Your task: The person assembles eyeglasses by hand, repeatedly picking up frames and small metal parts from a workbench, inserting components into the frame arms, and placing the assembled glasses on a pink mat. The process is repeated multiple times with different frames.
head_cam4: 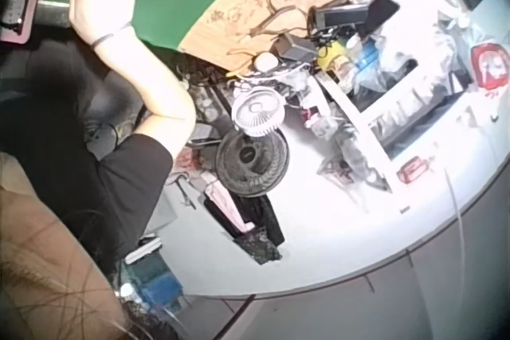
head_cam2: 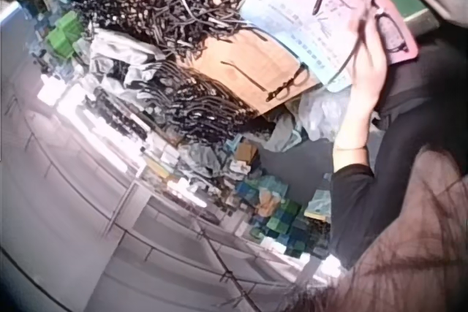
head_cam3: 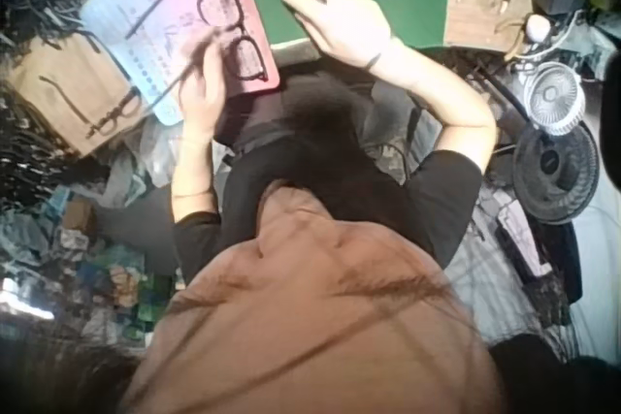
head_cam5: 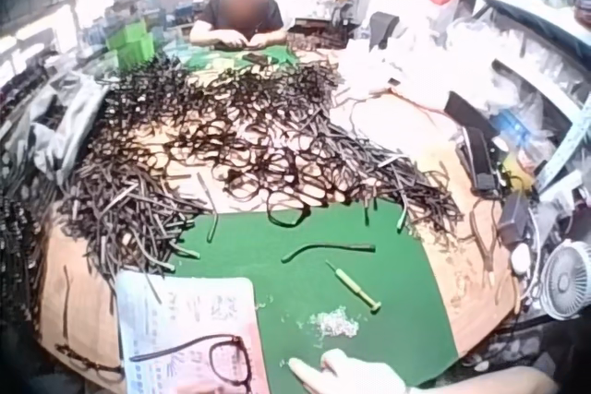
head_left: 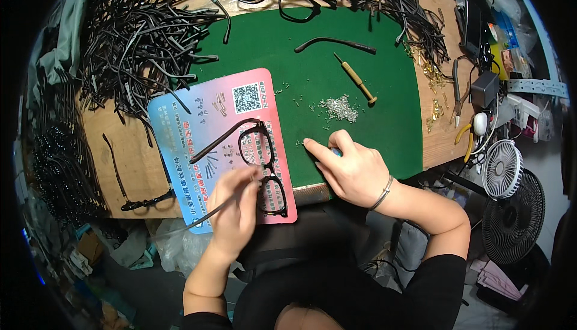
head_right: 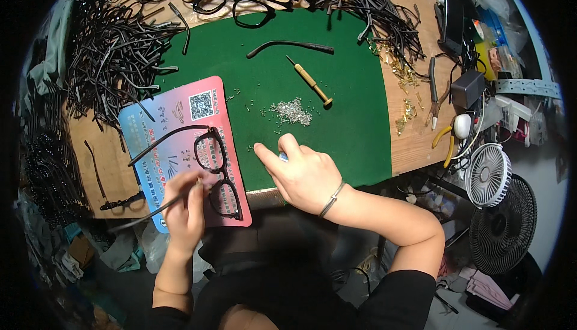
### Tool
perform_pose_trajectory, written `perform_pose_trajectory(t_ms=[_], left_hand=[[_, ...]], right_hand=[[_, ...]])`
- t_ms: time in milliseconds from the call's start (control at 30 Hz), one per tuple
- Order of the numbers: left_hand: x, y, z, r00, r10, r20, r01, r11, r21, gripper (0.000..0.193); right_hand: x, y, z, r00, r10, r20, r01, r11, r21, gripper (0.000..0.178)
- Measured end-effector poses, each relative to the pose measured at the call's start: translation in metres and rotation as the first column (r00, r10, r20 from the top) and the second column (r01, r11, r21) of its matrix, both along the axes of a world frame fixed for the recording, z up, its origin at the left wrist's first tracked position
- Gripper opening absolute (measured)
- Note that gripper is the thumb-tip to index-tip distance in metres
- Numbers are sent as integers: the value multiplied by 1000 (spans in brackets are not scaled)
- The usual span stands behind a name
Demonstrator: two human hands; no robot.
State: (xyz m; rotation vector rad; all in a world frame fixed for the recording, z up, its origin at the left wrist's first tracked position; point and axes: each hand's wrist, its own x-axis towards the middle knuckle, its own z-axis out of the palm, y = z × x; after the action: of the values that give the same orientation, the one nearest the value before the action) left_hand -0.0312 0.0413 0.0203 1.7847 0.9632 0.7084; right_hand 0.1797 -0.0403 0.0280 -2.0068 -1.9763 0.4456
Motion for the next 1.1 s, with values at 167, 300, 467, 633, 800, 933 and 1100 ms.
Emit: perform_pose_trajectory(t_ms=[167,300,467,633,800,933,1100], left_hand=[[-17,-28,-3,880,-446,-165,474,801,365,19],[-19,-30,-15,911,-370,-180,409,768,493,15],[-8,-27,-23,956,-242,-165,293,780,553,16],[-3,-20,-18,955,-273,-118,298,871,391,21],[-1,-17,-14,935,-311,-170,355,837,416,19],[-1,-19,-13,928,-308,-208,369,833,413,18],[6,-25,-9,923,-250,-293,366,802,472,18]], right_hand=[[-3,2,-5,997,3,75,-5,1000,27,41],[-5,3,-2,995,-12,95,10,1000,17,42],[-13,2,-4,969,16,245,-19,1000,9,45],[3,0,4,994,24,-108,-35,995,-99,44],[-1,-16,-2,983,2,-185,-14,998,-62,43],[2,-16,-4,978,10,-208,-23,998,-61,43],[4,-17,-5,978,0,-208,-8,999,-38,38]])
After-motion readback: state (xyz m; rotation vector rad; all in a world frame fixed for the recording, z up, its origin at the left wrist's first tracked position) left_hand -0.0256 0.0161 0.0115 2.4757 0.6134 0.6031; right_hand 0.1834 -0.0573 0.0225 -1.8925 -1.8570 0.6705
